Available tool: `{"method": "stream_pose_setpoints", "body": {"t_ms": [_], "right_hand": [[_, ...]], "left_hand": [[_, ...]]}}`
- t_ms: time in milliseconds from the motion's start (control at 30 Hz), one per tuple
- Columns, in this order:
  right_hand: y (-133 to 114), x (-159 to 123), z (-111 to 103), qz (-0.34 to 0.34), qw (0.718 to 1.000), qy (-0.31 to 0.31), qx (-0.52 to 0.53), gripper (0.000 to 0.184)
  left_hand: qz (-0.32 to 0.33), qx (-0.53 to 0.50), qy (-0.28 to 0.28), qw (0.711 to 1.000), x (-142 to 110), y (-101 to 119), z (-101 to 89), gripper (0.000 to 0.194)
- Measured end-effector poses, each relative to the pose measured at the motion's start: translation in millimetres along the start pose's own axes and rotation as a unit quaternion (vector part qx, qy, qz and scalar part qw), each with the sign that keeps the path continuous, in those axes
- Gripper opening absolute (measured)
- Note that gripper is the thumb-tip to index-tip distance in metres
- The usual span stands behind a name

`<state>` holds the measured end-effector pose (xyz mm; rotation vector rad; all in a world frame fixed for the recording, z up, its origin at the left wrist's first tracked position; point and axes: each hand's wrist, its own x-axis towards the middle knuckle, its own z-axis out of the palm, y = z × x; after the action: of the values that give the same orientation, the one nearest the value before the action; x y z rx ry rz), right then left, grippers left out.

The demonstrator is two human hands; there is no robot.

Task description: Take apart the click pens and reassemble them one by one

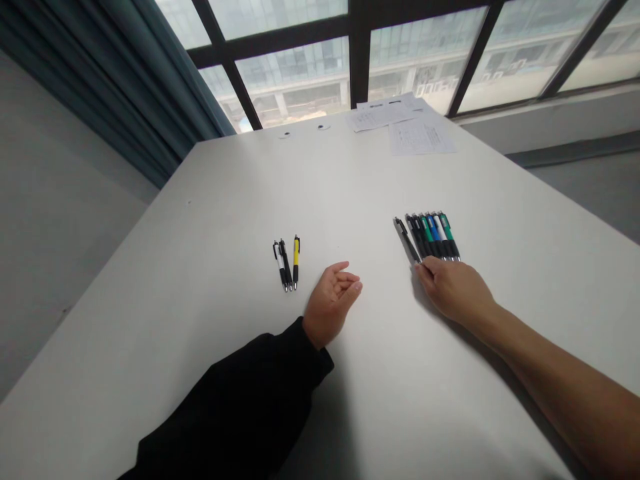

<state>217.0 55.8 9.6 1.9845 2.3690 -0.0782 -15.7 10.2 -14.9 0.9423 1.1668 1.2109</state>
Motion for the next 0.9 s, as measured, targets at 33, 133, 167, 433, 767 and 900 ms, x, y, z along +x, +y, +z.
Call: {"method": "stream_pose_setpoints", "body": {"t_ms": [33, 133, 167, 433, 767, 900], "right_hand": [[0, 0, 0, 0.003, 1.0, 0.0, -0.003, 0.04], [0, 0, 0, 0.007, 1.0, 0.002, -0.009, 0.041], [0, 1, -1, 0.009, 1.0, 0.003, -0.01, 0.041], [0, 0, 0, 0.015, 1.0, 0.009, -0.018, 0.045], [3, 0, 2, 0.003, 1.0, 0.026, 0.009, 0.048], [3, -3, 1, 0.0, 1.0, 0.026, 0.018, 0.051]], "left_hand": [[-0.001, 0.001, -0.002, 1.0, 0, 1, 0.2, 0.054], [-0.002, 0.006, -0.008, 1.0, -1, 2, 0.5, 0.051], [-0.002, 0.007, -0.01, 1.0, -1, 2, 0.6, 0.05], [0.0, 0.004, -0.021, 1.0, -2, 3, 0.5, 0.046], [-0.003, 0.007, -0.026, 1.0, -2, 3, 0.8, 0.042], [0.07, 0.143, -0.019, 0.987, 0, 5, -11.2, 0.031]]}}
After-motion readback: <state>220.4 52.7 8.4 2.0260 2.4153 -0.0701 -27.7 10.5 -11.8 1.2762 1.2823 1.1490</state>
